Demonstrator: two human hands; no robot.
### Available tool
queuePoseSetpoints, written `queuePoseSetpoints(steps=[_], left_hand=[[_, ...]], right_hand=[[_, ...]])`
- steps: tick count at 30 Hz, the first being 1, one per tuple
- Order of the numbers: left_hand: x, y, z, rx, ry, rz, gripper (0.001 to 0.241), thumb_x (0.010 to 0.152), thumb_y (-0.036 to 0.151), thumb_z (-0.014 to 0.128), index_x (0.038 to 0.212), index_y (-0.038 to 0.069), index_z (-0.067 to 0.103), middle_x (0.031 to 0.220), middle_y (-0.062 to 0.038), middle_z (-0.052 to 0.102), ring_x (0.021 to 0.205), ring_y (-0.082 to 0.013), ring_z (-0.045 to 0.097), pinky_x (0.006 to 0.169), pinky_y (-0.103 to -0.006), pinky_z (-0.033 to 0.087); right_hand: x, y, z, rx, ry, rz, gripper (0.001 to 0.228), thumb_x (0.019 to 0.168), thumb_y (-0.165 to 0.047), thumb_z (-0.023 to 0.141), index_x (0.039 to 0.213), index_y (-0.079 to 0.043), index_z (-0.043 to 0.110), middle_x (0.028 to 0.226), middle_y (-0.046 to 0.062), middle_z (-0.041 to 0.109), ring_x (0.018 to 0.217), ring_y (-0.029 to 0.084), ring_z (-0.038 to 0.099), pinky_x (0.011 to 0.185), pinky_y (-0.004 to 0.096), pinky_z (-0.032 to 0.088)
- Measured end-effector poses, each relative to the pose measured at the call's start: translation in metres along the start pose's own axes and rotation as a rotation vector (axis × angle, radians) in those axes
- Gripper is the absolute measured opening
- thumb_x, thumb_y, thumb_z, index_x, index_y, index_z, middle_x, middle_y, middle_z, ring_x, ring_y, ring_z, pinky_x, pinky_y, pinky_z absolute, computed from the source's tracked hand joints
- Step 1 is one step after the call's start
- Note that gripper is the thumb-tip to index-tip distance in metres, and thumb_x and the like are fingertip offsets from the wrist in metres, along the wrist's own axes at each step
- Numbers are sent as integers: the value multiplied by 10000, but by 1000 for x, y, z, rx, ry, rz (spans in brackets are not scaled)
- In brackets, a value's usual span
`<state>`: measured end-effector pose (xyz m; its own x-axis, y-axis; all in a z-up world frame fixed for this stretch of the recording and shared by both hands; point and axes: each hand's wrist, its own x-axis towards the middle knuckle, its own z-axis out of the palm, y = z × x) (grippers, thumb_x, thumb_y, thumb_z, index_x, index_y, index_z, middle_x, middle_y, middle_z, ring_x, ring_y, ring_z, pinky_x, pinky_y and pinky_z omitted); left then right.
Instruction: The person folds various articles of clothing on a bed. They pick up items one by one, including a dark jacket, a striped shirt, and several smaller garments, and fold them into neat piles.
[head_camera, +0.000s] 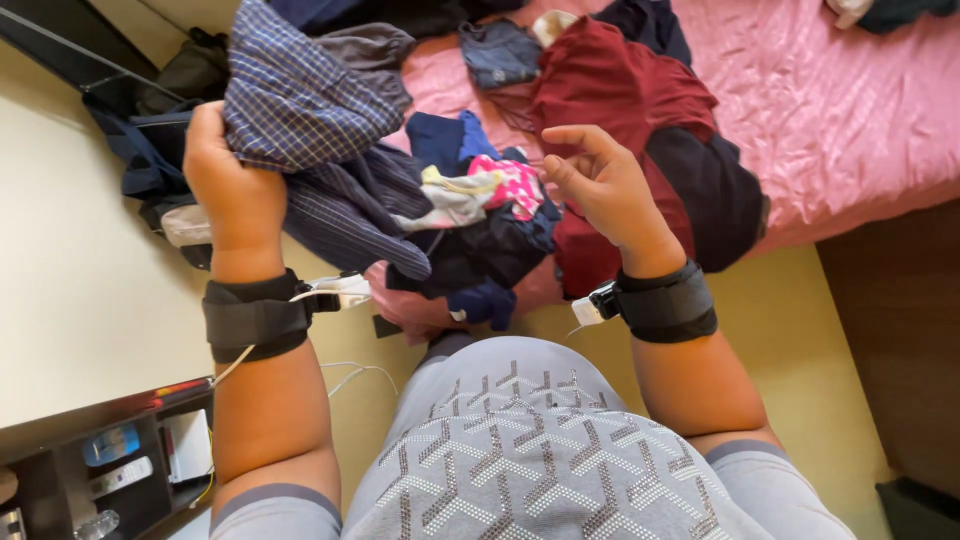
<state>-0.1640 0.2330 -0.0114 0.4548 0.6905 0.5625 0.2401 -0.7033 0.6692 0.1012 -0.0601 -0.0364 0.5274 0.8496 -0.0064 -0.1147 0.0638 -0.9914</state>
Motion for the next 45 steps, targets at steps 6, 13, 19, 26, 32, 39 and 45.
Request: queuePoseSetpoints(steps=[6, 13, 19, 26, 32, 39, 45], left_hand=[[56, -93, -29, 208, 82, 74, 274, 1055, 200, 741, 1121, -30, 606, 1122, -196, 667, 1051, -383, 649, 939, -430, 520], [93, -206, 62, 219, 12, -51, 332, 1023, 306, 735, 1022, 5, 597, 1001, -239, 639, 962, -458, 614, 824, -513, 483], [64, -228, 206, 52, -397, -348, 314, 925, 297, 710, 997, -1, 645, 1003, -272, 680, 981, -493, 602, 855, -532, 485], [16, -175, 245, -368, -723, -217, 242, 881, 132, 626, 1076, 3, 688, 1039, -247, 717, 1016, -454, 657, 890, -466, 524], [25, -105, 243, -671, -1002, -358, 339, 950, 157, 594, 1244, 16, 688, 1122, -123, 773, 1024, -220, 732, 921, -326, 554], [56, -5, 240, -1375, -1229, -639, 380, 1114, 288, 524, 1325, -10, 632, 1210, -14, 678, 1099, -113, 620, 985, -296, 517], [42, 27, 292, -1370, -1277, -491, 384, 1119, 297, 549, 1355, 4, 625, 1239, -4, 650, 1114, -113, 578, 990, -297, 499]], right_hand=[[73, 49, 35, -60, 63, 60, 377, 996, -157, 728, 1328, -20, 614, 924, 1, 694, 772, 34, 614, 675, 196, 488], [104, 89, 45, -142, 158, 152, 333, 990, -137, 713, 1296, -22, 647, 950, -4, 671, 785, 41, 587, 685, 205, 490], [94, 93, 41, -154, 337, 301, 290, 989, -146, 650, 1248, -18, 635, 1026, -17, 705, 836, 58, 665, 730, 221, 552], [84, 126, 39, -269, 365, 373, 319, 986, -179, 686, 1245, 8, 689, 1011, 10, 705, 850, 79, 616, 755, 242, 519], [96, 132, 61, -704, 113, 209, 479, 892, -236, 784, 1287, 9, 663, 1187, 103, 669, 997, 186, 663, 858, 346, 533], [77, 114, 47, -338, 308, 56, 721, 748, -92, 859, 1374, 13, 518, 1291, 98, 641, 1173, 189, 613, 976, 351, 514], [12, 49, -20, -472, 622, 157, 490, 829, -40, 788, 1288, -34, 617, 1171, 57, 715, 1058, 115, 658, 930, 300, 544]])
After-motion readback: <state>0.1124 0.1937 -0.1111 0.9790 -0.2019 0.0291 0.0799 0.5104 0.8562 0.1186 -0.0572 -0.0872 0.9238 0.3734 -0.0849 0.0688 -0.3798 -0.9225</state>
